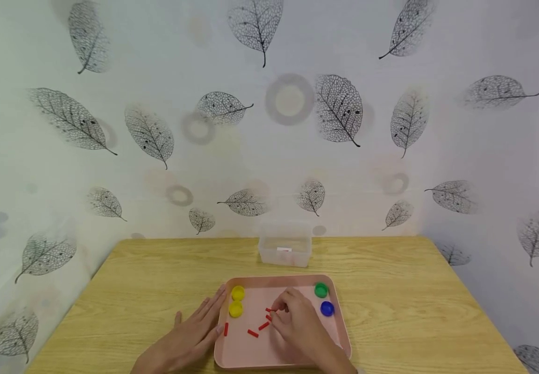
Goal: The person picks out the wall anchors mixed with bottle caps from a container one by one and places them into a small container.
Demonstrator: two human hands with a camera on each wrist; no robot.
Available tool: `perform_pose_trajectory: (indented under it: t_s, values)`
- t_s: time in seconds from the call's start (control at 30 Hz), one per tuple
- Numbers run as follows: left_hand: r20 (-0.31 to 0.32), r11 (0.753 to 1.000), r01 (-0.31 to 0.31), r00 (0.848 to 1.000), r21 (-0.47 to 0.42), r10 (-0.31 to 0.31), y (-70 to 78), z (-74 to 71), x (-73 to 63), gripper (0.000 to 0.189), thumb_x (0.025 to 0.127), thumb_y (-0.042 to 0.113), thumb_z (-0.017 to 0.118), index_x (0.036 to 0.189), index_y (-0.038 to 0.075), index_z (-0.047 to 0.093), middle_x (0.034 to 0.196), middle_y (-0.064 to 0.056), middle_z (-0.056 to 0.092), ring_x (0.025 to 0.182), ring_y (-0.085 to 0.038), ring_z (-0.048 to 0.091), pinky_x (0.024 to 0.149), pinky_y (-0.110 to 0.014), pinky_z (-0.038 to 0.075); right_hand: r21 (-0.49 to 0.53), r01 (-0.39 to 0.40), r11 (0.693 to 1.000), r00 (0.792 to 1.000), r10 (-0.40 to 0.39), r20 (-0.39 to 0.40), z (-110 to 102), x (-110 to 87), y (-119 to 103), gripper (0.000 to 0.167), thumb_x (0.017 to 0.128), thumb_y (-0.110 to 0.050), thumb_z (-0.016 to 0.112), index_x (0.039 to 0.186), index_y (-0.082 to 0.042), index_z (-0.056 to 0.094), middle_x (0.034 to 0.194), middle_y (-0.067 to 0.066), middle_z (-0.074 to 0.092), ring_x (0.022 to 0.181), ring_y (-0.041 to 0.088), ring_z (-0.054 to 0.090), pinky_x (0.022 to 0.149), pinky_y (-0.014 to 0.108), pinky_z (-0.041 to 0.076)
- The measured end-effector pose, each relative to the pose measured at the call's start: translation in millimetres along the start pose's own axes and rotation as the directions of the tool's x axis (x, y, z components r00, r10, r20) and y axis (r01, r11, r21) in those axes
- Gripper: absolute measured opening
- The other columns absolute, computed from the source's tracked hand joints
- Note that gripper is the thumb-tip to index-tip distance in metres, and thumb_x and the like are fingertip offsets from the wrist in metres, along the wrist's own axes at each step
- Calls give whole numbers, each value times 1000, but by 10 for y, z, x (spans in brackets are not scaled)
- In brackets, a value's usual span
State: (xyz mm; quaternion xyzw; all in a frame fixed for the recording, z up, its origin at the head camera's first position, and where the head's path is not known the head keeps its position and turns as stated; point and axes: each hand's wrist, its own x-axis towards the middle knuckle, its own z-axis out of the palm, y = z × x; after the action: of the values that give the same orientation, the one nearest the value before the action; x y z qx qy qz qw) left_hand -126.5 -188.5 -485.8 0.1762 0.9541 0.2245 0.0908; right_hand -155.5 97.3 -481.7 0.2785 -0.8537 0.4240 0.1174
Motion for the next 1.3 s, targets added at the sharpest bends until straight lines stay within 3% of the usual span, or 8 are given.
perform_pose_trajectory:
  t_s: [0.2,0.47,0.6,0.7,0.83,1.03,1.3]
  values:
    - [-2,1000,-4,1000,-3,4,6,2,3,67,110,54,30,167,25,13,172,8,12,151,-37,30,93,-92,12,-55,5,998,999,-7,-34,-131,109,42,21,84,2,78,85,-17,67,84,-13,60,78,6,59,69,27,56]
    - [11,1000,-2,1000,5,2,-3,16,9,68,109,54,30,167,24,12,172,8,10,151,-36,29,92,-93,13,-223,102,970,984,-132,-123,-301,287,71,23,76,-2,84,81,-19,69,80,-12,59,72,2,56,63,24,53]
    - [24,1000,7,1000,-7,-7,-6,19,17,68,109,55,30,167,24,12,172,7,11,152,-36,27,93,-93,11,-145,75,987,990,-91,-104,-388,392,91,23,79,2,82,83,-15,67,83,-8,59,74,6,57,65,25,55]
    - [24,1000,8,1000,-11,-8,-1,23,15,68,109,55,30,167,24,12,172,7,10,152,-36,28,94,-93,10,-106,93,990,990,-104,-100,-460,474,140,20,82,4,79,85,-12,67,84,-3,62,76,11,59,66,27,55]
    - [24,1000,12,1000,-17,-12,-3,28,5,68,109,56,30,167,25,11,172,8,9,152,-37,27,94,-92,9,-127,101,987,986,-117,-123,-538,577,211,18,83,3,78,86,-12,69,85,0,63,75,18,60,67,29,54]
    - [31,999,21,999,-25,-20,-13,35,7,68,109,57,29,167,27,10,172,8,8,152,-37,27,94,-92,8,-158,20,987,994,-37,-105,-619,710,304,15,86,-1,78,88,-13,69,85,-3,61,76,14,56,68,27,51]
    - [21,999,13,1000,-34,-12,7,15,-2,68,109,55,30,167,26,10,172,7,9,152,-38,27,94,-92,8,-151,-29,988,994,12,-111,-637,909,461,7,89,-4,76,89,-6,70,85,3,61,77,20,56,69,36,52]
